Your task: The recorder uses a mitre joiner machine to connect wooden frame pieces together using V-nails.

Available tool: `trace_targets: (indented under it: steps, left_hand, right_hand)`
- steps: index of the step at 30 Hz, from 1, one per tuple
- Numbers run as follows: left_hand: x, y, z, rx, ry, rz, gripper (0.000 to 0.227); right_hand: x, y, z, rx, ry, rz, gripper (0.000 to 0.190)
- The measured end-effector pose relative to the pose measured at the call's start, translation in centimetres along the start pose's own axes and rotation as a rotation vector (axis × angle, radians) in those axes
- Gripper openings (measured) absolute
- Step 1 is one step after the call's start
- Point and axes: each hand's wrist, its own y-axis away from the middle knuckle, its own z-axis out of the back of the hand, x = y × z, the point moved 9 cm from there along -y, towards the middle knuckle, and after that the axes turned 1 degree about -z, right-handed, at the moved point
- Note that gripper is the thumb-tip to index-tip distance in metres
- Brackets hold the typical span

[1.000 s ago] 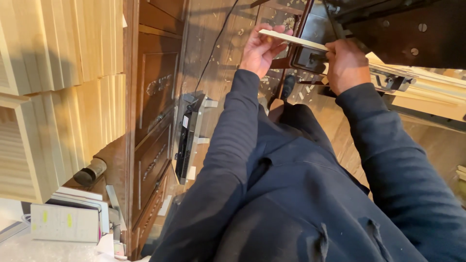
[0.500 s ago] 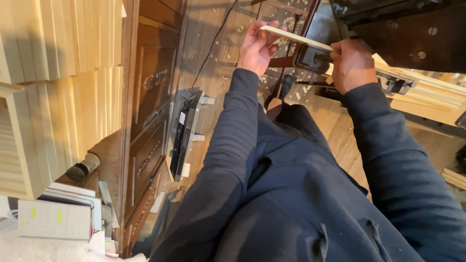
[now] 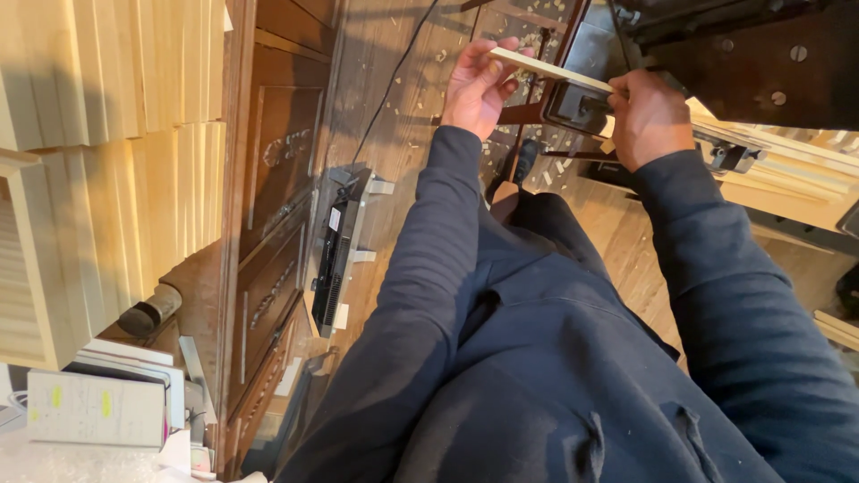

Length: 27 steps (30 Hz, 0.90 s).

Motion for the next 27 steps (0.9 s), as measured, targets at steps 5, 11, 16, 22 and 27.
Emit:
trace_targets:
  steps: [5, 11, 16, 22, 27]
  left_hand:
    - [0.6, -0.6, 1.6, -0.015, 0.019, -0.038, 0.018]
    - [2.3, -1.1, 3.5, -0.059, 0.126, -0.032, 0.02]
    - [2.7, -0.9, 3.8, -0.069, 0.154, -0.048, 0.02]
    - [3.0, -1.1, 4.0, -0.106, 0.171, -0.046, 0.018]
    - [3.0, -0.9, 3.5, -0.099, 0.184, -0.035, 0.016]
  right_hand:
    - [0.0, 0.0, -0.1, -0.002, 0.009, -0.016, 0.013]
    - [0.4, 0.1, 0.3, -0.016, -0.018, 0.011, 0.014]
    - [0.3, 0.0, 0.2, 0.005, 0.008, -0.009, 0.015]
    - [0.2, -0.1, 0.2, -0.015, -0.013, -0.022, 0.015]
    - [0.2, 0.2, 0.2, -0.027, -0.011, -0.022, 0.015]
